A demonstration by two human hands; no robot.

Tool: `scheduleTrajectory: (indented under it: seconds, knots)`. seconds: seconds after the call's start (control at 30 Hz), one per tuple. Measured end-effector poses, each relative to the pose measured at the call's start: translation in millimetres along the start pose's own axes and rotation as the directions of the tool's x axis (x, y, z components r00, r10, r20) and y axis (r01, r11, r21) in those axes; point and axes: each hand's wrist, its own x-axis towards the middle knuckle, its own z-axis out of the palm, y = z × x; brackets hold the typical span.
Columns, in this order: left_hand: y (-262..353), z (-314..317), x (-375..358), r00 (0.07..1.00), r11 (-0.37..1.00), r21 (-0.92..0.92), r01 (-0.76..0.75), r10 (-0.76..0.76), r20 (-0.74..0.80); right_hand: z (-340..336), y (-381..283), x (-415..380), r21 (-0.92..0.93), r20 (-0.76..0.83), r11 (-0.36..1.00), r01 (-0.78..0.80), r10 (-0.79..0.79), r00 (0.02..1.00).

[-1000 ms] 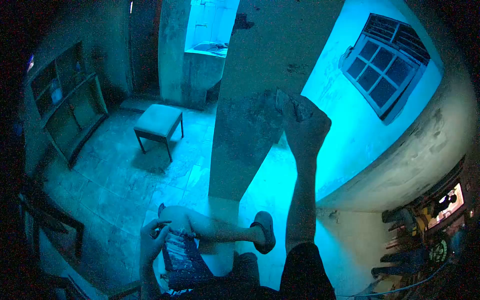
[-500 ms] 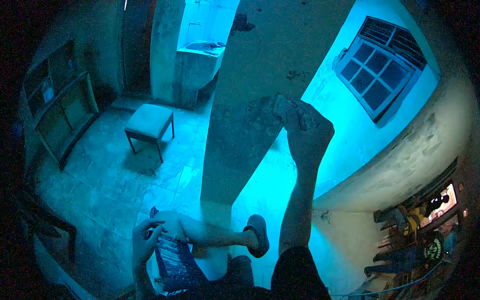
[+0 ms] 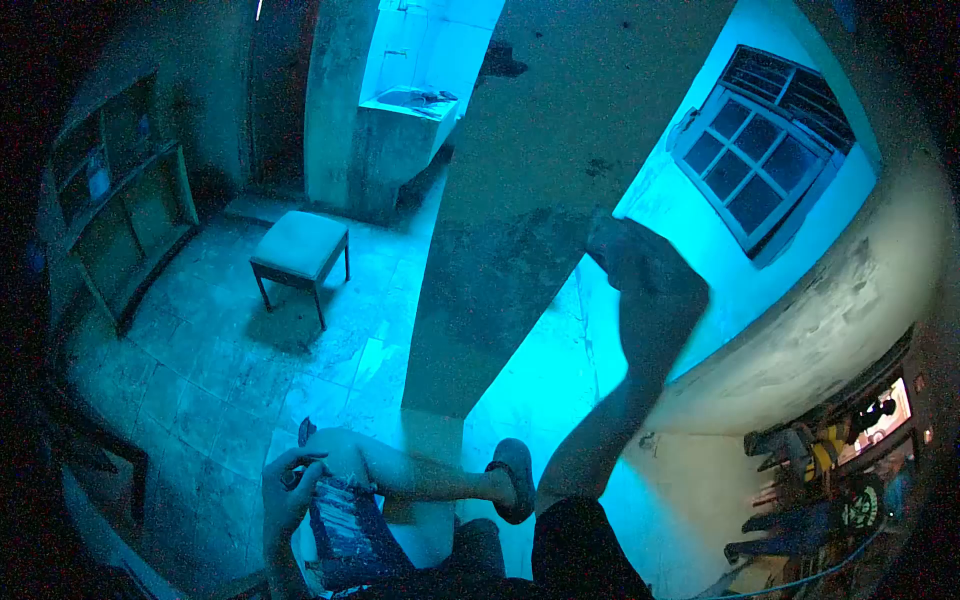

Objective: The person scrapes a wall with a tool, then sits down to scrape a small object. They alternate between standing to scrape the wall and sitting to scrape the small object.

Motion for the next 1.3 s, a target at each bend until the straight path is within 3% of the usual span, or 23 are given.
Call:
scheduleTrajectory:
  seconds: [0.03, 0.07, 0.1, 0.17, 0.2, 0.23, 0.3, 0.33, 0.4, 0.5, 0.57, 0.7, 0.73, 0.77, 0.83, 0.87, 0.9, 1.0, 1.03, 1.1, 1.17, 1.27, 1.3]
  knots:
    - [2.2, 0.8, 0.2, 1.000, 1.000, -0.007, -0.002, 0.002, -0.006, 7.6, 4.6, 2.8, -0.194, 0.080, 0.975, 0.112, -0.098, 0.992]
    - [4.5, 1.0, 0.7, 1.000, 1.000, -0.013, -0.005, 0.005, -0.010, 7.8, 3.7, -2.4, -0.161, 0.027, 0.987, -0.013, 0.017, 0.999]
    - [5.6, 1.9, 2.0, 1.000, 1.000, -0.020, -0.013, 0.012, -0.017, 2.9, -0.3, -0.6, -0.164, 0.028, 0.986, -0.011, 0.015, 0.999]
    - [-1.5, 3.3, 1.6, 0.999, 0.999, -0.013, -0.040, 0.040, -0.027, -10.8, -4.0, 2.4, 0.012, 0.100, 0.998, -0.061, 0.059, 0.993]
    - [-4.1, 4.8, 3.5, 0.996, 0.997, -0.007, -0.074, 0.074, -0.046, -16.8, -4.9, -1.5, 0.100, 0.006, 0.989, -0.106, 0.105, 0.994]
    - [-2.7, 5.6, 3.1, 0.996, 0.997, -0.010, -0.071, 0.070, -0.047, -21.5, -7.8, -2.4, 0.080, -0.038, 0.993, -0.082, 0.085, 0.996]
    - [2.7, 7.2, 1.5, 0.998, 0.998, -0.047, -0.039, 0.037, -0.052, -2.5, 27.2, 5.4, -0.127, 0.117, 0.981, 0.149, -0.135, 0.984]
    - [1.3, 5.2, -0.6, 0.998, 0.998, -0.046, -0.033, 0.031, -0.048, 10.5, 12.5, 1.0, -0.077, 0.079, 0.996, 0.042, -0.036, 0.996]
    - [-2.2, 4.1, -0.1, 0.998, 0.998, 0.041, -0.054, 0.055, -0.006, 1.3, 1.9, 4.3, -0.042, 0.083, 0.999, 0.014, -0.011, 0.997]
    - [-0.3, 7.0, -2.0, 0.997, 0.997, 0.003, -0.076, 0.076, -0.035, -4.7, -3.9, 0.2, 0.083, 0.009, 0.994, -0.074, 0.074, 0.997]
    - [5.2, 7.8, -1.6, 0.999, 0.999, 0.011, -0.039, 0.039, -0.007, 10.8, 4.0, 5.9, -0.223, 0.166, 0.968, 0.114, -0.077, 0.983]
    - [9.1, 7.5, -1.8, 0.999, 0.999, 0.027, -0.017, 0.016, 0.041, -5.4, -18.0, 1.3, 0.059, 0.093, 0.991, -0.124, 0.118, 0.989]
    - [10.3, 8.9, -0.4, 0.999, 0.999, 0.025, -0.022, 0.021, 0.037, -9.3, -20.5, -2.0, 0.096, -0.008, 0.989, -0.110, 0.112, 0.994]
    - [12.1, 11.1, -1.2, 0.998, 0.998, 0.002, -0.058, 0.058, 0.025, -2.8, -16.8, -0.2, 0.096, -0.006, 0.989, -0.109, 0.110, 0.994]
    - [14.2, 11.1, -4.1, 0.996, 0.996, -0.017, -0.089, 0.089, 0.014, 15.6, -2.7, 1.0, -0.253, 0.102, 0.962, 0.101, -0.077, 0.992]
    - [16.2, 9.6, -5.6, 0.997, 0.998, -0.014, -0.067, 0.067, 0.049, 13.7, -2.2, -0.4, -0.094, 0.152, 0.995, 0.042, -0.028, 0.988]
    - [17.6, 9.7, -4.1, 0.996, 0.998, -0.015, -0.053, 0.054, 0.075, 9.3, -6.1, 2.5, -0.090, 0.151, 0.995, 0.052, -0.038, 0.988]
    - [7.2, 6.0, -4.8, 0.998, 0.998, 0.052, -0.024, 0.021, 0.055, -11.6, -21.3, 0.9, 0.052, -0.009, 0.994, -0.100, 0.101, 0.995]
    - [6.6, 7.3, -4.1, 0.998, 0.998, 0.051, -0.024, 0.021, 0.054, -3.2, -15.0, 2.1, 0.052, -0.007, 0.994, -0.099, 0.099, 0.995]
    - [5.1, 8.2, -5.4, 1.000, 1.000, 0.004, -0.025, 0.025, -0.004, 19.2, 4.6, 0.1, -0.146, 0.045, 0.989, 0.006, 0.001, 0.999]
    - [0.9, 6.6, -4.0, 0.999, 0.999, 0.016, -0.052, 0.052, -0.003, 11.7, 1.4, 2.4, -0.180, 0.128, 0.983, 0.035, -0.012, 0.992]
    - [-0.2, 4.5, -6.4, 0.998, 0.998, 0.035, -0.060, 0.060, -0.010, -3.8, -30.8, -5.5, 0.113, -0.039, 0.993, -0.039, 0.043, 0.998]
    - [0.6, 3.7, -7.7, 0.999, 0.998, 0.039, -0.043, 0.044, -0.020, 5.1, -26.1, -5.1, 0.113, -0.043, 0.993, -0.042, 0.048, 0.998]
